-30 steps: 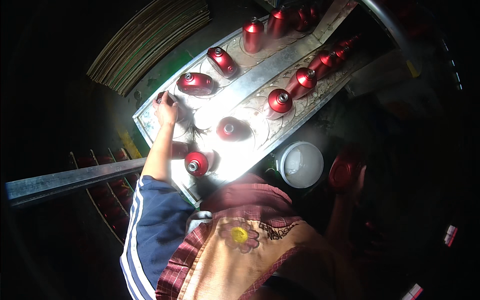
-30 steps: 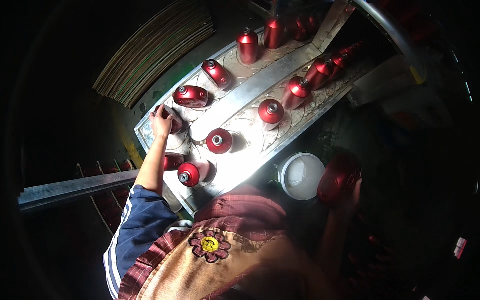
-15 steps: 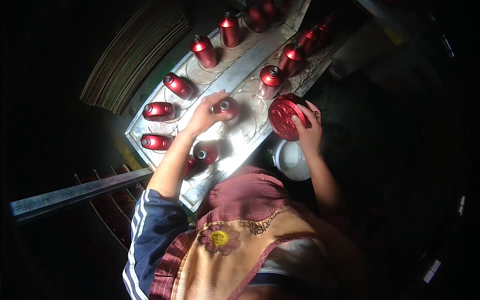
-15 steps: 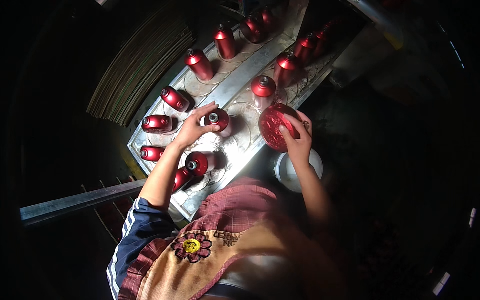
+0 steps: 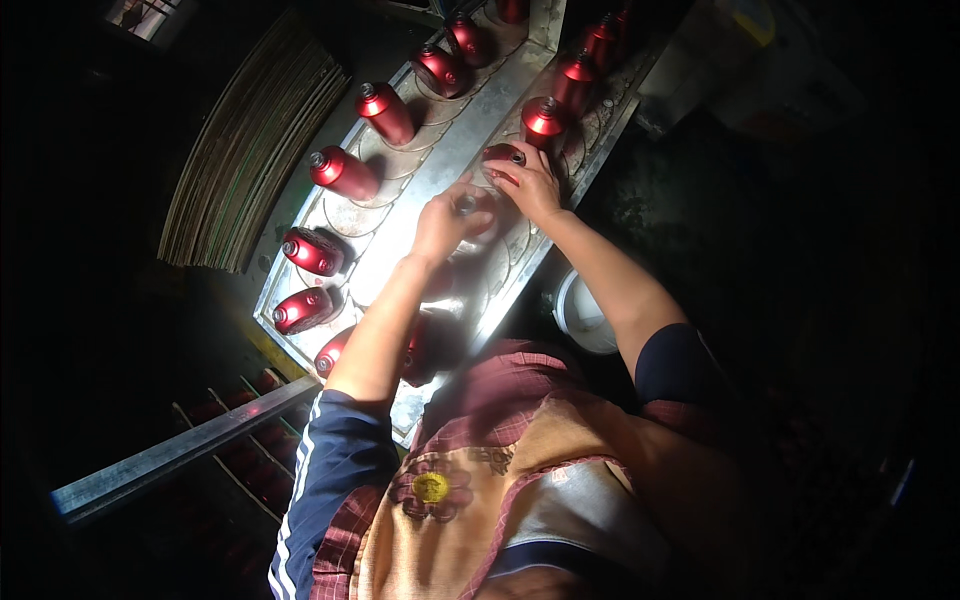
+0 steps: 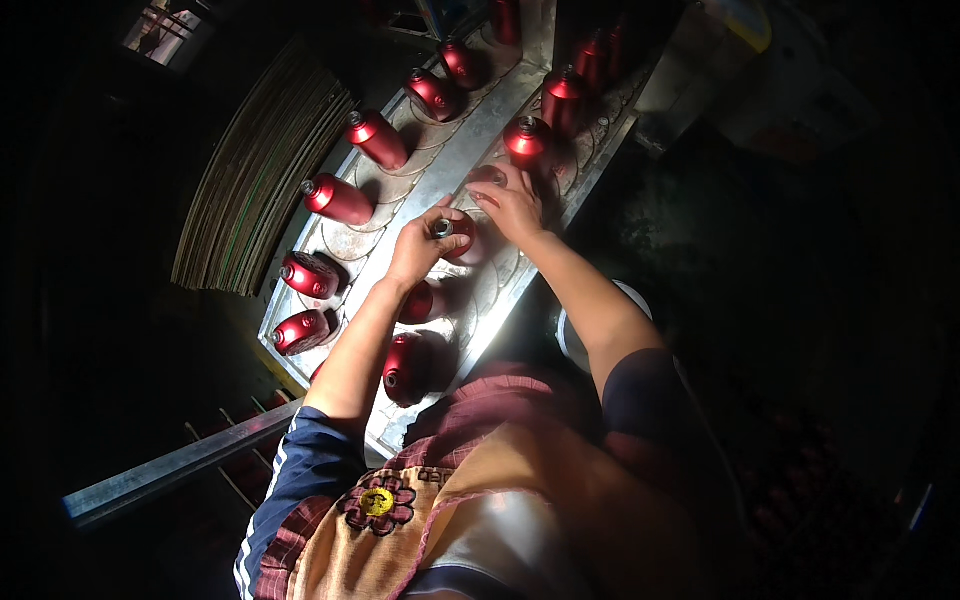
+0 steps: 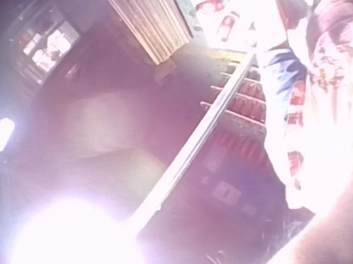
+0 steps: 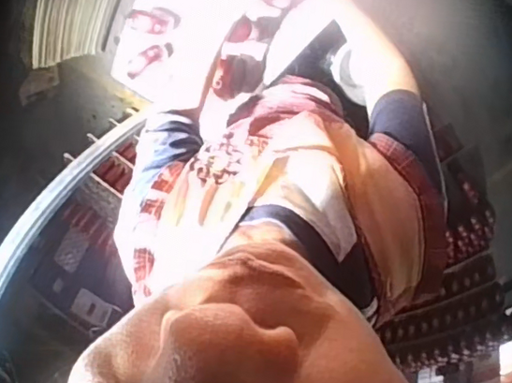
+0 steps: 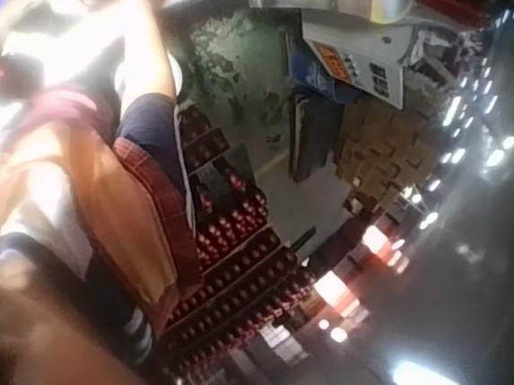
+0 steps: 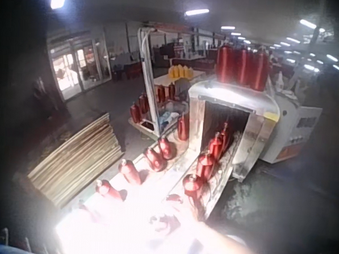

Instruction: The person repeatedly picks up red cylindrical cans from a conveyor belt and places them onto a nearby rack. The person handles the cans one at a time or in pairs, moving them from the belt to the rack.

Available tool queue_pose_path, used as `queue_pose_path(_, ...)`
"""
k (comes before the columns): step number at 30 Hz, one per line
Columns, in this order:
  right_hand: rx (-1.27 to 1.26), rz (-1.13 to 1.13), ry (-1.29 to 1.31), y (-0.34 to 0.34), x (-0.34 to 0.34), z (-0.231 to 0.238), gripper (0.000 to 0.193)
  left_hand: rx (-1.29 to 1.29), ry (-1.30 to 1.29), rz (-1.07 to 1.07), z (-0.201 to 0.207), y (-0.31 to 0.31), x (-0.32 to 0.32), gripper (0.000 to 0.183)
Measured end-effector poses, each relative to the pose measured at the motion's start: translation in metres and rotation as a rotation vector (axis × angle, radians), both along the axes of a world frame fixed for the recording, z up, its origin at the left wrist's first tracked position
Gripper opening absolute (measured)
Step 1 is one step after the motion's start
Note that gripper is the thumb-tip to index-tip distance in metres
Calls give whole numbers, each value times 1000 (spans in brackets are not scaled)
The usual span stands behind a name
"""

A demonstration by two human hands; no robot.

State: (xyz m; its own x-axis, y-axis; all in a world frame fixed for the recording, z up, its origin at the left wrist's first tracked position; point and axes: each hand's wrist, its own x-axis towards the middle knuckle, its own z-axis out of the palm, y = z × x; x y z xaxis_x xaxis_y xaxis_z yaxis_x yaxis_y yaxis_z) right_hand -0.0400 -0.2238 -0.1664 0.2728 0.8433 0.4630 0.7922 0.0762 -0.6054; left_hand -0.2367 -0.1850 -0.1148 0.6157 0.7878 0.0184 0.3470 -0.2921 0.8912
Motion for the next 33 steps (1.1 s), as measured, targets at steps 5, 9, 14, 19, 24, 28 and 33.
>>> queue_pose_path(5,-87,-21,-100,-7,-7,12,57,116,-83,31,24,-13,-63,55)
queue_pose_path(9,192,-23,-136,-45,-11,19,52,-64,-45,185,33,-53,-166,39)
queue_pose_path(14,213,67,363,-124,-43,10,41,-79,186,-50,-7,-105,-220,54)
queue_pose_path(19,193,-22,475,-206,-94,10,37,130,54,59,-51,-111,-218,51)
queue_pose_path(24,265,-184,467,-292,-141,35,34,165,-79,76,-64,-94,-235,34)
queue_pose_path(28,307,-407,454,-387,-182,38,33,109,-178,67,-61,-95,-245,34)
queue_pose_path(33,351,-694,518,-507,-269,13,33,416,-192,22,-20,-134,-274,39)
